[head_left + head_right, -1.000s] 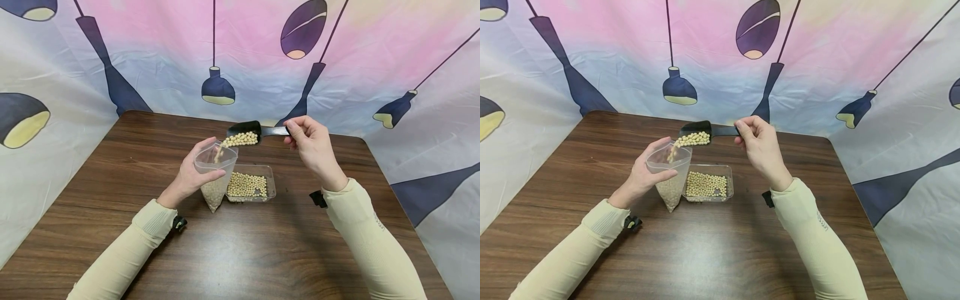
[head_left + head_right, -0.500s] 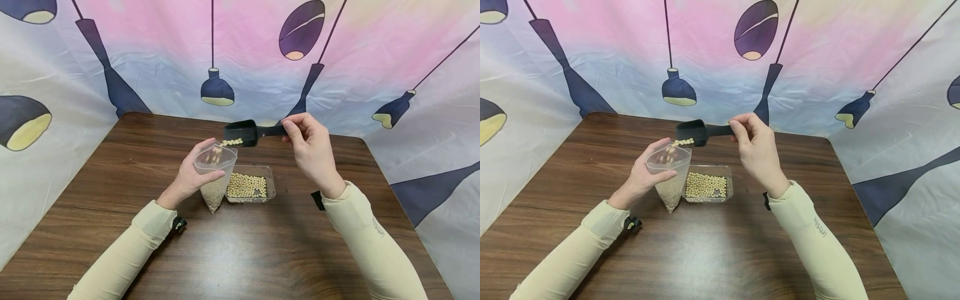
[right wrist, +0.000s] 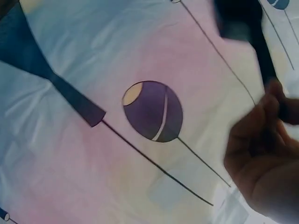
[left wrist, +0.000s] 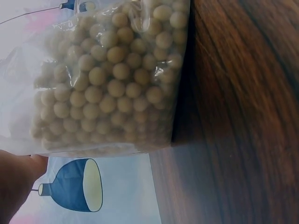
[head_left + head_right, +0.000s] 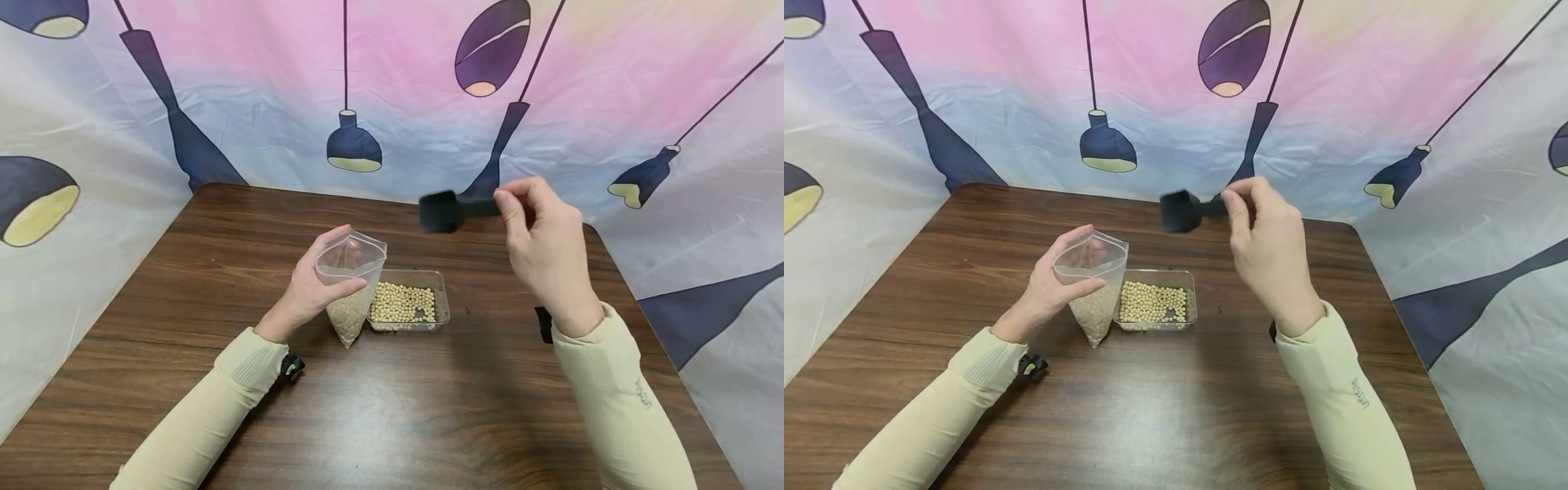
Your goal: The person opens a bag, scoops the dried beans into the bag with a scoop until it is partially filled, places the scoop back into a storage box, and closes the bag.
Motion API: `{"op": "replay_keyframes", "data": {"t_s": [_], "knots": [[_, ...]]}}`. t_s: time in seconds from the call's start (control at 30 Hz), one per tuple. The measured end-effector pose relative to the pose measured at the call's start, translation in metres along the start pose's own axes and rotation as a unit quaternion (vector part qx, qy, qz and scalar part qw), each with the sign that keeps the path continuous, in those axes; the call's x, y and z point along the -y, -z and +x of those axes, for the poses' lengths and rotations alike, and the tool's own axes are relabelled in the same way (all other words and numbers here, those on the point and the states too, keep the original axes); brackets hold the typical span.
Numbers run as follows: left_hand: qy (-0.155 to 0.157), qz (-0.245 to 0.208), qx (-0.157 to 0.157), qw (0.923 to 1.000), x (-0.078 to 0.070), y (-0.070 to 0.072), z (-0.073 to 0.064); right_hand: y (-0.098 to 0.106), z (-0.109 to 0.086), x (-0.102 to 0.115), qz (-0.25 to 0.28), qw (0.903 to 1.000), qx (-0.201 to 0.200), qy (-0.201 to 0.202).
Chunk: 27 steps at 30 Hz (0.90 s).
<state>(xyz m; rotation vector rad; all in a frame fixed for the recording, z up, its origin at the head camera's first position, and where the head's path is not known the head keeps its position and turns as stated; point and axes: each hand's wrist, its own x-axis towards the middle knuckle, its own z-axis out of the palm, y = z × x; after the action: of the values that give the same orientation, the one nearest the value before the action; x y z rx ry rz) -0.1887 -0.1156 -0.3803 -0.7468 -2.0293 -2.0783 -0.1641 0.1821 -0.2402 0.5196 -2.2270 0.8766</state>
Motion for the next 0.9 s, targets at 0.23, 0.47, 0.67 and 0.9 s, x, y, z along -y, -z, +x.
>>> {"op": "replay_keyframes", "data": {"t_s": [0.23, 0.47, 0.67, 0.9], "knots": [[-0.004, 0.003, -0.001, 1.0, 0.002, 0.001, 0.0, -0.034, -0.028, -0.02, -0.085, 0.9724, 0.204, -0.074], [-0.008, 0.005, 0.0, 1.0, 0.003, 0.0, 0.0, -0.058, -0.045, -0.03, -0.142, 0.9619, 0.232, -0.032], [-0.004, 0.008, 0.001, 1.0, 0.003, 0.0, 0.001, -0.062, -0.043, -0.043, -0.105, 0.9567, 0.257, -0.088], [-0.001, 0.01, 0.0, 0.9999, 0.003, -0.001, 0.001, -0.066, -0.041, -0.062, -0.042, 0.945, 0.284, -0.156]]}}
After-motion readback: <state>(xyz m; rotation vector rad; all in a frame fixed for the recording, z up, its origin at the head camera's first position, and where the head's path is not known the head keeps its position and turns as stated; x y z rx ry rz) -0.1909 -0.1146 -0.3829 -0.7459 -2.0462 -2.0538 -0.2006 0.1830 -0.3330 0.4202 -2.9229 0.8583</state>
